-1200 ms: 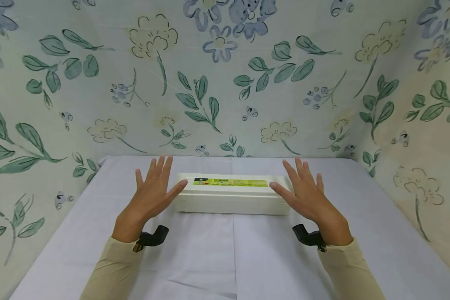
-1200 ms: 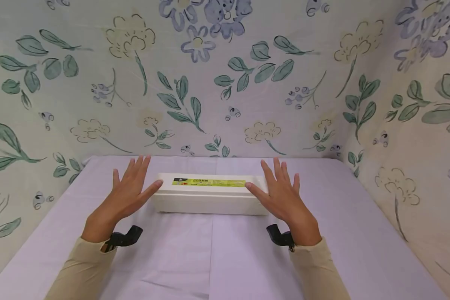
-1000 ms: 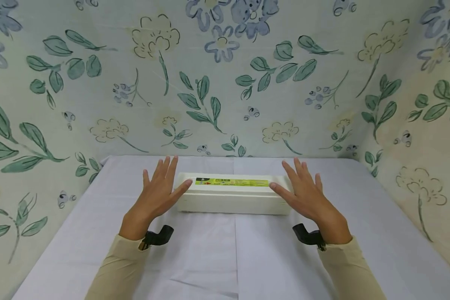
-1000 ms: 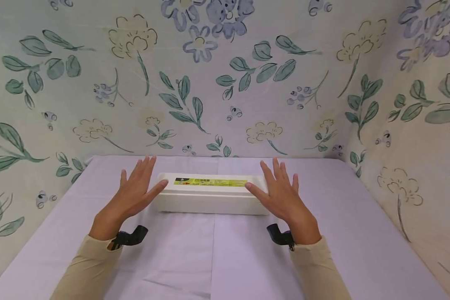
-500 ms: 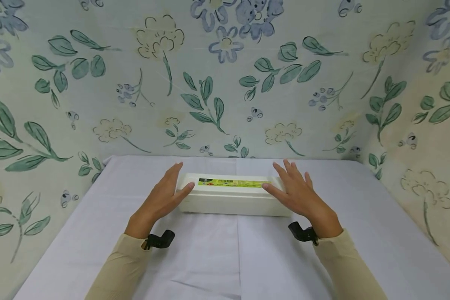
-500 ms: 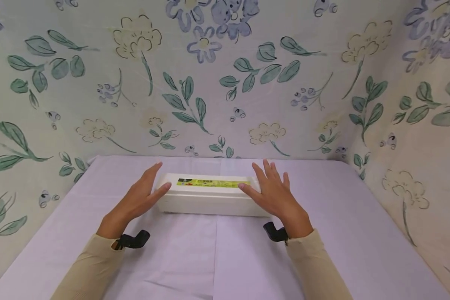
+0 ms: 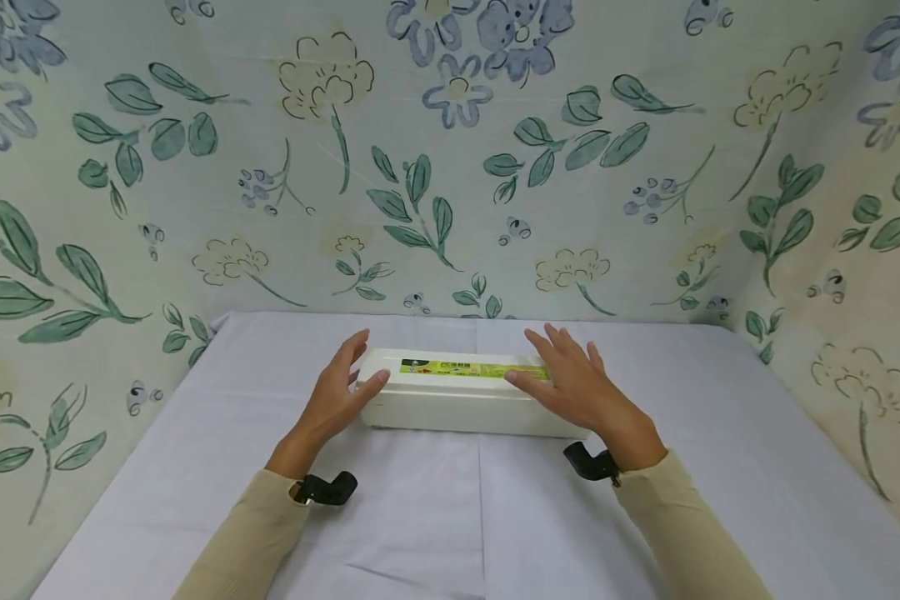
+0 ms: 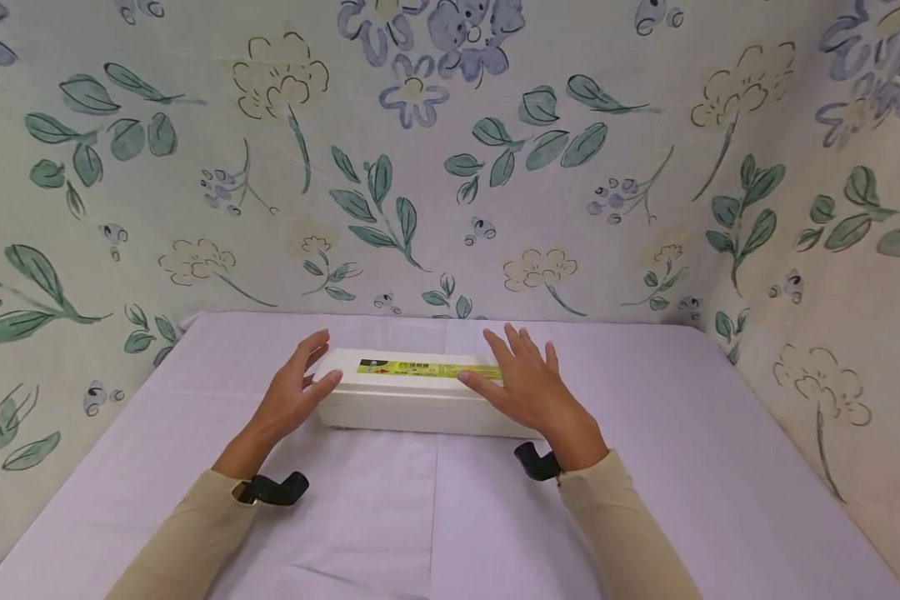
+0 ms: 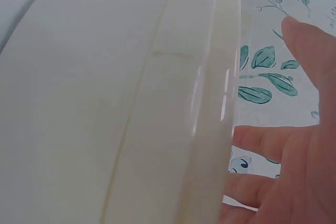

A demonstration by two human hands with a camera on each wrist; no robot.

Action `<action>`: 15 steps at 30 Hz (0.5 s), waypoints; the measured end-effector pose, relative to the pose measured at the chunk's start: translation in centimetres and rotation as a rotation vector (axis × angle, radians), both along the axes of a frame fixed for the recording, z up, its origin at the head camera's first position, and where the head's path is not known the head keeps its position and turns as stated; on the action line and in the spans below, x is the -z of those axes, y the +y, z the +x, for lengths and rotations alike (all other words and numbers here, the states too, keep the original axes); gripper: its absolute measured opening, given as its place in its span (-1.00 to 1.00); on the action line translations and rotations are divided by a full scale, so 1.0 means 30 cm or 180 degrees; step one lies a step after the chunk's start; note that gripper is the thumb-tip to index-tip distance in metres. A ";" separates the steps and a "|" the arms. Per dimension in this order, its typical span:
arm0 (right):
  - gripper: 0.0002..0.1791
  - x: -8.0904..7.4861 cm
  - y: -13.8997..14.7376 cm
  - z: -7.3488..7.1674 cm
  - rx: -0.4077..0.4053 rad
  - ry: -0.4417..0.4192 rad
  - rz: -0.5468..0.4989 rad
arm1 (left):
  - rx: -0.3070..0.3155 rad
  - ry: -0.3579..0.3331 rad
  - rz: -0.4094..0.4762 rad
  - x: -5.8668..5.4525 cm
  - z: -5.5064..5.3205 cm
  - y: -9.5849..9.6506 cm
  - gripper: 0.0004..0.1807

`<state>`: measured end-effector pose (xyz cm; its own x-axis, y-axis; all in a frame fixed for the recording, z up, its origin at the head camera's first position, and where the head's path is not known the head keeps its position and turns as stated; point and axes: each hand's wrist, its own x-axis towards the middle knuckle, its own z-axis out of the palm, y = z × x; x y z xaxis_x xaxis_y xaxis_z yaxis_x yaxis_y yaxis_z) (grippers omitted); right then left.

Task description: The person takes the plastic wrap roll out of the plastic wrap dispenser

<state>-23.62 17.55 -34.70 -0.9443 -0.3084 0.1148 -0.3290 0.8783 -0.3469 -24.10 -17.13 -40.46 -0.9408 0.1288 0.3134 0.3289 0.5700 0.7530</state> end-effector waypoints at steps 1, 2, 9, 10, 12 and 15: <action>0.01 0.001 -0.005 -0.002 -0.0008 0.0003 0.0008 | 0.0008 0.0038 0.0101 0.009 -0.005 0.001 -0.14; 0.01 0.000 -0.011 -0.003 -0.0017 0.0007 0.0019 | 0.0000 0.0062 0.0206 0.020 -0.011 0.001 -0.17; 0.00 0.000 -0.050 -0.011 -0.0069 0.0021 0.0024 | 0.0129 -0.0038 0.0827 0.075 -0.027 0.004 -0.24; 0.00 0.000 -0.055 -0.012 -0.0080 0.0027 0.0020 | 0.0152 -0.0052 0.0865 0.082 -0.029 0.004 -0.24; 0.00 0.000 -0.065 -0.014 -0.0100 0.0045 0.0005 | 0.0224 -0.0074 0.0976 0.094 -0.032 0.005 -0.24; 0.00 -0.001 -0.079 -0.018 -0.0148 0.0070 -0.0017 | 0.0313 -0.0087 0.1148 0.110 -0.034 0.006 -0.24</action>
<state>-24.17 15.19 -34.67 -0.9262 -0.3513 0.1371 -0.3770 0.8600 -0.3439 -25.12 -16.95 -43.77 -0.9381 0.1048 0.3300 0.3458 0.2332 0.9089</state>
